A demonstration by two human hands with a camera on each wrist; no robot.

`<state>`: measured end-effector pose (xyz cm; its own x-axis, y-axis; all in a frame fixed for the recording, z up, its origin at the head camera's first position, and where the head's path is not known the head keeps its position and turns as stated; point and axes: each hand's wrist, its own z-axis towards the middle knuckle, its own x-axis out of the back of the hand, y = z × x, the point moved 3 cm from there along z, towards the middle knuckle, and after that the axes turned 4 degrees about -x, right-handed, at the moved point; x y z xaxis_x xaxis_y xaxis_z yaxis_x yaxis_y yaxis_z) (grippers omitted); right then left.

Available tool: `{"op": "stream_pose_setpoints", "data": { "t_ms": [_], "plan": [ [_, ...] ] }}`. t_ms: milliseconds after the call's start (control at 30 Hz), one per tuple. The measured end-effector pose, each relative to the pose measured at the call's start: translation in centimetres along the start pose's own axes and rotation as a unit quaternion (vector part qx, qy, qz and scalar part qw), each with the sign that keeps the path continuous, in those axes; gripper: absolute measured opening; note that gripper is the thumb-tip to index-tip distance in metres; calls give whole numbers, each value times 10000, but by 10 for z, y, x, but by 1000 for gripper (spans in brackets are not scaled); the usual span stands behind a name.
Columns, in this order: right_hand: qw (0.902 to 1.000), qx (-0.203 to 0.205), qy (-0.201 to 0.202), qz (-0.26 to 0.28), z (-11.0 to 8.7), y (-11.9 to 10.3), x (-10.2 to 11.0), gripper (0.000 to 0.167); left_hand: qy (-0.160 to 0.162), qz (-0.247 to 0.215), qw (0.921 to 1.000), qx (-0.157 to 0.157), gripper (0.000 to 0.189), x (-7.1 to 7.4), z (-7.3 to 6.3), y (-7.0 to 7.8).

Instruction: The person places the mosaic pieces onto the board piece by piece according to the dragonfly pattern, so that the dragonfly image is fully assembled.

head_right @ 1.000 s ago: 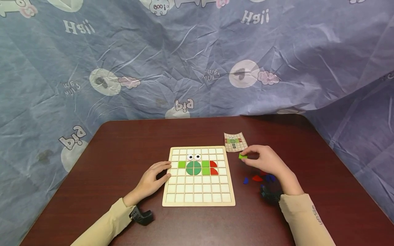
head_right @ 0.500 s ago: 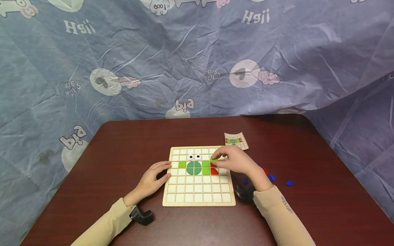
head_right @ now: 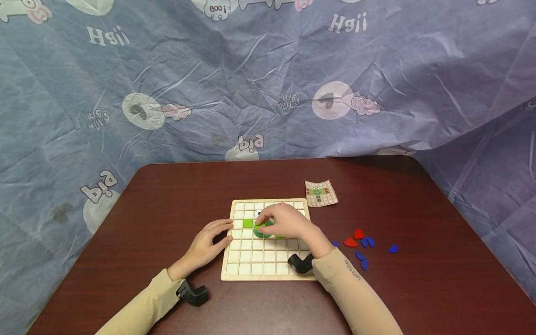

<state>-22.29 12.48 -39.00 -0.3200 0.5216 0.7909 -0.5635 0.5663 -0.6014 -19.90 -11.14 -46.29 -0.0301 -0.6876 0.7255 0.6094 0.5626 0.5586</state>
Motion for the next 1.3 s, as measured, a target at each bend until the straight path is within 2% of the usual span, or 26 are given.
{"op": "stream_pose_setpoints", "data": {
  "t_ms": [233, 500, 667, 1300],
  "plan": [
    [9996, 61, -124, -245, 16, -5, -19, 10, -36, -12, 10000, 15, 37, 1, 1, 2],
    [9975, -149, -319, -611, 27, -10, -32, 11, -67, -42, 10000, 10, 37, 1, 0, 2],
    [9962, -113, -286, -821, 29, -9, -36, 11, -30, -4, 10000, -30, 37, 1, 0, 2],
    [9941, 161, -187, -1052, 31, -6, -42, 11, 0, -21, 10000, -49, 36, 1, 0, 2]
  ]
}}
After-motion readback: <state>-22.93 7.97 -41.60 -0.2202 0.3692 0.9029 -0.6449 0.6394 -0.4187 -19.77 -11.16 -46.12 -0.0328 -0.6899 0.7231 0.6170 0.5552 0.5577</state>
